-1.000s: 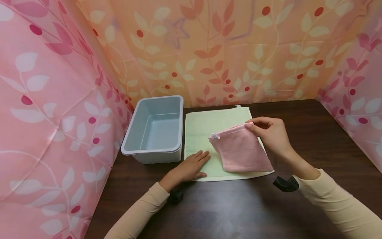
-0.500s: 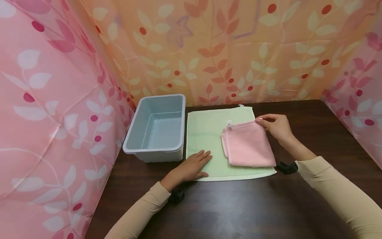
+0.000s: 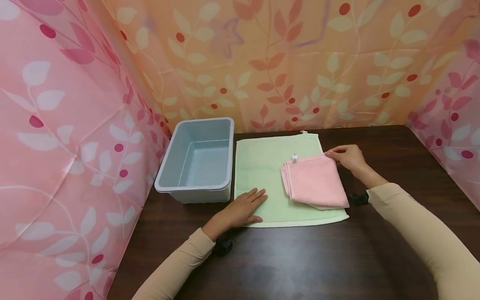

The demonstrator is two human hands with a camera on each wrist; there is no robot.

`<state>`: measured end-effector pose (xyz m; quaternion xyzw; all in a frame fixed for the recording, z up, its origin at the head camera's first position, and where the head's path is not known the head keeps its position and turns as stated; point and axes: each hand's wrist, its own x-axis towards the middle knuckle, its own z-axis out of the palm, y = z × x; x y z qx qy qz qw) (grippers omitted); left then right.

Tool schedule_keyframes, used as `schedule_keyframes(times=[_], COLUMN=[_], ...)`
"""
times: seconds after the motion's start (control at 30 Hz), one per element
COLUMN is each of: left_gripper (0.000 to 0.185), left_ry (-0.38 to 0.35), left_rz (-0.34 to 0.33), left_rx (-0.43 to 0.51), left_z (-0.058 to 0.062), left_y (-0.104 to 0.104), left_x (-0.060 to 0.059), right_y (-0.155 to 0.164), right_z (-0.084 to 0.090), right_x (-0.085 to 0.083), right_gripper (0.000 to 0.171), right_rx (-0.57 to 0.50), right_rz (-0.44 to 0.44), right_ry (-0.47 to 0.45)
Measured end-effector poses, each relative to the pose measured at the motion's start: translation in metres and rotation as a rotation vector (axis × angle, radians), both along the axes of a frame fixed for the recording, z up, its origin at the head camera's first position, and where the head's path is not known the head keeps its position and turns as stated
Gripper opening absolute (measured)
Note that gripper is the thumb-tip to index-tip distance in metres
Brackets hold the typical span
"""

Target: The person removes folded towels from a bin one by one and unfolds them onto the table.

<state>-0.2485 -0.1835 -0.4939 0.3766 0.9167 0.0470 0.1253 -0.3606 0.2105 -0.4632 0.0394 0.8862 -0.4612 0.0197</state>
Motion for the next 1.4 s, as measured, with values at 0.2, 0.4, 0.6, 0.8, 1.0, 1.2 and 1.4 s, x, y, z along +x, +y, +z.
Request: schedule_keyframes(times=[0.2, 0.4, 0.6, 0.8, 1.0, 1.2, 1.4], left_gripper=[0.077, 0.076, 0.076, 0.076, 0.076, 0.076, 0.075], left_ry=[0.004, 0.016, 0.01, 0.019, 0.015, 0.031, 0.028], left_rz=[-0.006, -0.009, -0.009, -0.012, -0.005, -0.007, -0.009], left_rx=[-0.01, -0.011, 0.006, 0.006, -0.006, -0.015, -0.005], left_z=[0.001, 0.004, 0.006, 0.004, 0.002, 0.003, 0.006], left_y=[0.001, 0.001, 0.0, 0.001, 0.001, 0.001, 0.001], left_x=[0.0, 0.001, 0.003, 0.003, 0.002, 0.002, 0.004], right_y=[0.01, 0.013, 0.013, 0.014, 0.014, 0.011, -0.013], right_z=[-0.017, -0.025, -0.027, -0.028, -0.029, -0.022, 0.008], right_x=[-0.01, -0.015, -0.016, -0.018, -0.018, -0.015, 0.002], right_gripper=[0.044, 0.041, 0.035, 0.033, 0.033, 0.034, 0.028], right_rx=[0.092, 0.165, 0.197, 0.227, 0.232, 0.302, 0.337], right_rz=[0.039, 0.091, 0.115, 0.112, 0.123, 0.083, 0.029], right_ry=[-0.006, 0.011, 0.024, 0.024, 0.033, 0.111, 0.344])
